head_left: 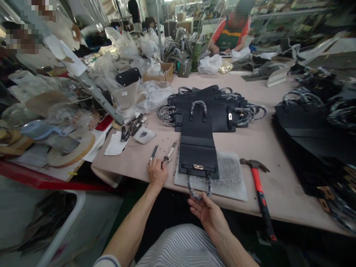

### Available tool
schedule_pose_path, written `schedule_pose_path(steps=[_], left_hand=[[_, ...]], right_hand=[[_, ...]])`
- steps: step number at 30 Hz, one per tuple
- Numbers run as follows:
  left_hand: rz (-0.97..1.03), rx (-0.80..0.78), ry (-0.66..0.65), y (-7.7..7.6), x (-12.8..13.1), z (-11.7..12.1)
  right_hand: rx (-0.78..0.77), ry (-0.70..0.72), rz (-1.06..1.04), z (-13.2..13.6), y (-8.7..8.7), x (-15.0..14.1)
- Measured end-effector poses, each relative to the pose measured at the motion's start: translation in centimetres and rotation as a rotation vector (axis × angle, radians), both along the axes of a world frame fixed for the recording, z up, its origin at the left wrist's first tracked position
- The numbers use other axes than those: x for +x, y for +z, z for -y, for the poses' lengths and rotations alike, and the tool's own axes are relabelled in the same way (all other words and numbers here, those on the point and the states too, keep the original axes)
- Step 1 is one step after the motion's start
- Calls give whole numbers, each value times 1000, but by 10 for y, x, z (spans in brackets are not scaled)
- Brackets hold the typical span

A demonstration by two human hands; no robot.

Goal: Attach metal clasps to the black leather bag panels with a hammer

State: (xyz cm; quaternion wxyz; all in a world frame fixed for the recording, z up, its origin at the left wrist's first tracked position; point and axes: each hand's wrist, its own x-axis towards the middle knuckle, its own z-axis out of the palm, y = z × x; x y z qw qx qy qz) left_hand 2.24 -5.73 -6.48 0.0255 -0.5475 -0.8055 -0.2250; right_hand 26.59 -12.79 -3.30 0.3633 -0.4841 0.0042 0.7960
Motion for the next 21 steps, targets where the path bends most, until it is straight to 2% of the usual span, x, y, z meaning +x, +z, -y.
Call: schedule_pose_path(steps=[4, 6, 10, 13, 15, 18, 21], left_hand=[[108, -34, -5, 9, -4, -4], [247, -36, 64, 15, -11, -8], [618, 3, 273, 22, -26, -19], [922, 64, 328, 27, -28, -27], [1239, 128, 365, 31, -22, -31], [1650, 154, 343, 40, -8, -33], [1880, 128, 253, 45, 5, -31]], right_hand=[[5, 48, 32, -1, 1, 2], [5, 62, 47, -1, 2, 3], [38, 66, 68, -1, 7, 2], [61, 71, 86, -1, 11, 1], [64, 94, 98, 0, 12, 0], [73, 96, 133, 2, 11, -1], [90, 61, 178, 4, 8, 0]])
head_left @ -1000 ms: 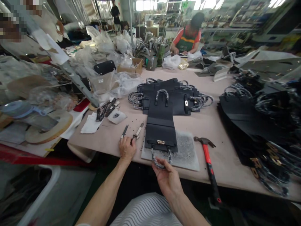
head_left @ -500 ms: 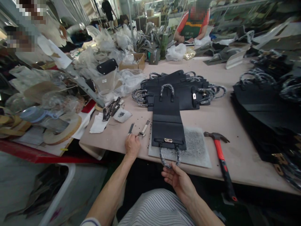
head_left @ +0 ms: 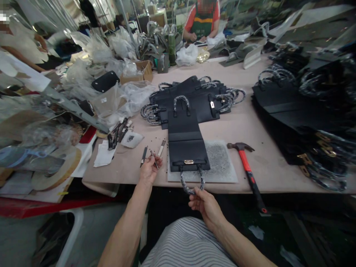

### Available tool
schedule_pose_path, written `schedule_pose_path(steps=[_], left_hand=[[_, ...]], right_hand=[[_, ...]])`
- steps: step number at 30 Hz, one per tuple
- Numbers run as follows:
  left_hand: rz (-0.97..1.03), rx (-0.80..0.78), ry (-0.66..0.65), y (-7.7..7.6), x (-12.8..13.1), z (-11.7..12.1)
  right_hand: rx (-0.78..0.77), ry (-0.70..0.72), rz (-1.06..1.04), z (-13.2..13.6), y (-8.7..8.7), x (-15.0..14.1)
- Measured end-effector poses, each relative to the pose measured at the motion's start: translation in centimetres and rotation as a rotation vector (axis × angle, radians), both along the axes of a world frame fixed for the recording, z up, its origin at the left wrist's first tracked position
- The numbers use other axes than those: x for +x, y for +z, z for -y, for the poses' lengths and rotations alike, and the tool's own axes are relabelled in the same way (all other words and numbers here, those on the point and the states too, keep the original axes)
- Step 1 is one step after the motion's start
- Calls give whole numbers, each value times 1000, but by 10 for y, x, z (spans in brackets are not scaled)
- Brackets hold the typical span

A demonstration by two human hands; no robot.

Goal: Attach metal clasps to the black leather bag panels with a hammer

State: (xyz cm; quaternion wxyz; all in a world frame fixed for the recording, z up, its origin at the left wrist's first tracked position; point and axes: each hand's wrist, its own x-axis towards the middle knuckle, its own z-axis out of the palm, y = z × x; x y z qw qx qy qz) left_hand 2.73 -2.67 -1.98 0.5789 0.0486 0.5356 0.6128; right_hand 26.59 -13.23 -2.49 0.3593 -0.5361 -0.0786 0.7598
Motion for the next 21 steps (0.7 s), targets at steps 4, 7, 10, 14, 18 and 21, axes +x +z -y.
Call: schedule_pose_path(steps=[4, 7, 10, 14, 18, 21], left_hand=[[35, 69, -74, -3, 9, 4], [-58, 77, -103, -8, 10, 7], [-161, 79, -93, -12, 7, 8], [-255, 78, -27, -12, -3, 8], [-381, 52, 95, -8, -24, 5], [-486, 14, 164, -8, -44, 2]], right_hand=[[13, 105, 11, 0, -1, 6], [34, 99, 70, -5, 3, 16], [-1, 206, 18, -10, 8, 25], [-35, 303, -40, -12, 10, 27], [-86, 265, -51, -9, 7, 21], [-114, 312, -77, -5, 7, 22]])
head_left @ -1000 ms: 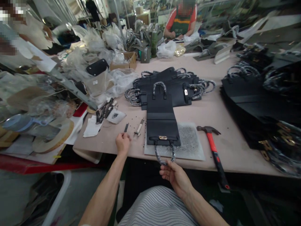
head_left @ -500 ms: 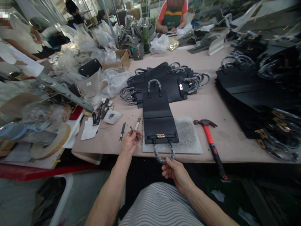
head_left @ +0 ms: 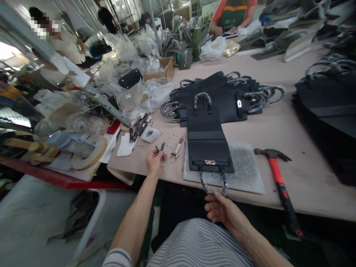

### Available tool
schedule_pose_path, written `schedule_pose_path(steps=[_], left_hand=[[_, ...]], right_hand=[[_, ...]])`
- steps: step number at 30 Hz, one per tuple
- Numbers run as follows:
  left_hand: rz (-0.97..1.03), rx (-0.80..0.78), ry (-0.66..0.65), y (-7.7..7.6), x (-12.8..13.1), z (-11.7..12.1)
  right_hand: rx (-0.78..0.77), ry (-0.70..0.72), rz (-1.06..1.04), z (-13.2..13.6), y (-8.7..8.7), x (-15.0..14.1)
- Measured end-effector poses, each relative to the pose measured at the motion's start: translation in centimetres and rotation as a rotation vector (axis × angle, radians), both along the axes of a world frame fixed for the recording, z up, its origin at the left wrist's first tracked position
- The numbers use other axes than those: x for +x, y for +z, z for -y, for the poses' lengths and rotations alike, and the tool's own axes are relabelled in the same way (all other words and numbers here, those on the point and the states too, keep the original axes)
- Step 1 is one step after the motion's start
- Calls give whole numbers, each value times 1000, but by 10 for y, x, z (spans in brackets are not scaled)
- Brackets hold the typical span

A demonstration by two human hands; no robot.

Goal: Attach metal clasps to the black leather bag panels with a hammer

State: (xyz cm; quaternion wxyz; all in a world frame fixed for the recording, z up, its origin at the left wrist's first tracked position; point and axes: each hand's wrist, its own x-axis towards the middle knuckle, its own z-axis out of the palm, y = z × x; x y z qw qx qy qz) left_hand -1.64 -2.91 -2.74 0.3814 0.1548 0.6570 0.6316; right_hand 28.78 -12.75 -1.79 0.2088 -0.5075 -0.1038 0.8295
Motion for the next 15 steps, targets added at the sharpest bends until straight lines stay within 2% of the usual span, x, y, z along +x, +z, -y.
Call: schedule_pose_path(steps=[2, 4, 6, 8, 12, 15], left_hand=[[-66, -41, 11, -1, -11, -1], [-177, -105, -25, -4, -19, -3], [-303, -169, -82, -7, -23, -6], [-397, -214, -135, -9, -23, -10], [-518, -262, -197, -5, -18, -23], [-802, -378, -292, 4, -10, -31]], right_hand=[[15, 86, -3, 4, 3, 4], [96, 210, 22, 6, 8, 10], [239, 345, 54, 4, 15, 16], [419, 417, 114, -4, 23, 20], [765, 311, 438, -35, 34, 25], [1087, 218, 774, -64, 32, 25]])
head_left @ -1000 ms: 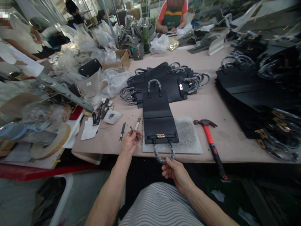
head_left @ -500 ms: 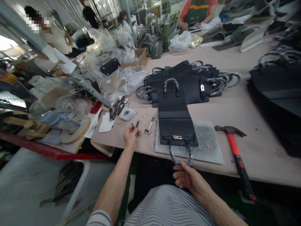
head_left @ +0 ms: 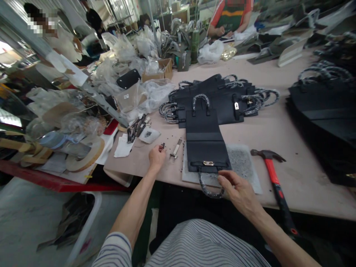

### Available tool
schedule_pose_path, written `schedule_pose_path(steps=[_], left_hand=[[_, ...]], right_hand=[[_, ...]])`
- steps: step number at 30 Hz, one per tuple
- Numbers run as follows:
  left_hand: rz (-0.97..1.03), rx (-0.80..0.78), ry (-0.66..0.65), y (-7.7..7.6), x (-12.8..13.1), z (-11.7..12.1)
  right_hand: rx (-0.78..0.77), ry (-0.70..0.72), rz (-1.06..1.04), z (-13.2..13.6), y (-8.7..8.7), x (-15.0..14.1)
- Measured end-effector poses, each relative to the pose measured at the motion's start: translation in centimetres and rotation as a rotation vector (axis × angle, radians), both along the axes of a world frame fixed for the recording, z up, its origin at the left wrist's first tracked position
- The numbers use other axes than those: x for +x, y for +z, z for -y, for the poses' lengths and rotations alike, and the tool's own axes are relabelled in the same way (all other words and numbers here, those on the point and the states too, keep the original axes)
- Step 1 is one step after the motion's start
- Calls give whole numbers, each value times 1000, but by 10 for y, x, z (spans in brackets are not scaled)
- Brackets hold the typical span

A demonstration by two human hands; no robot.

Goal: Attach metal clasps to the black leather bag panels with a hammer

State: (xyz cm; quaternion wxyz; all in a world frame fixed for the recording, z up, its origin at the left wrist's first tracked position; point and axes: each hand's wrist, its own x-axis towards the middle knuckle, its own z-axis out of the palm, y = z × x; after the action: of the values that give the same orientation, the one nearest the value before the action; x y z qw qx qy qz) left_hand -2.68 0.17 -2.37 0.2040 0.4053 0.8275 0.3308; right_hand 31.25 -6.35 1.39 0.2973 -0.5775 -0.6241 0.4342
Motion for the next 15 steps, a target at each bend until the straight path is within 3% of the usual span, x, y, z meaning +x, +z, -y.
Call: schedule_pose_path(steps=[3, 5, 8, 15], left_hand=[[-360, -114, -165, 8, 11, -4], [-476, -108, -248, 11, 19, -6], [-523, -102, -342, 13, 30, -9], [-463, -277, -477, 10, 48, -21]], right_hand=[[363, 55, 215, -24, -9, -3], [485, 128, 318, -35, -16, -6], [530, 201, 418, -44, -25, -11], [533, 273, 478, -46, -40, -20]])
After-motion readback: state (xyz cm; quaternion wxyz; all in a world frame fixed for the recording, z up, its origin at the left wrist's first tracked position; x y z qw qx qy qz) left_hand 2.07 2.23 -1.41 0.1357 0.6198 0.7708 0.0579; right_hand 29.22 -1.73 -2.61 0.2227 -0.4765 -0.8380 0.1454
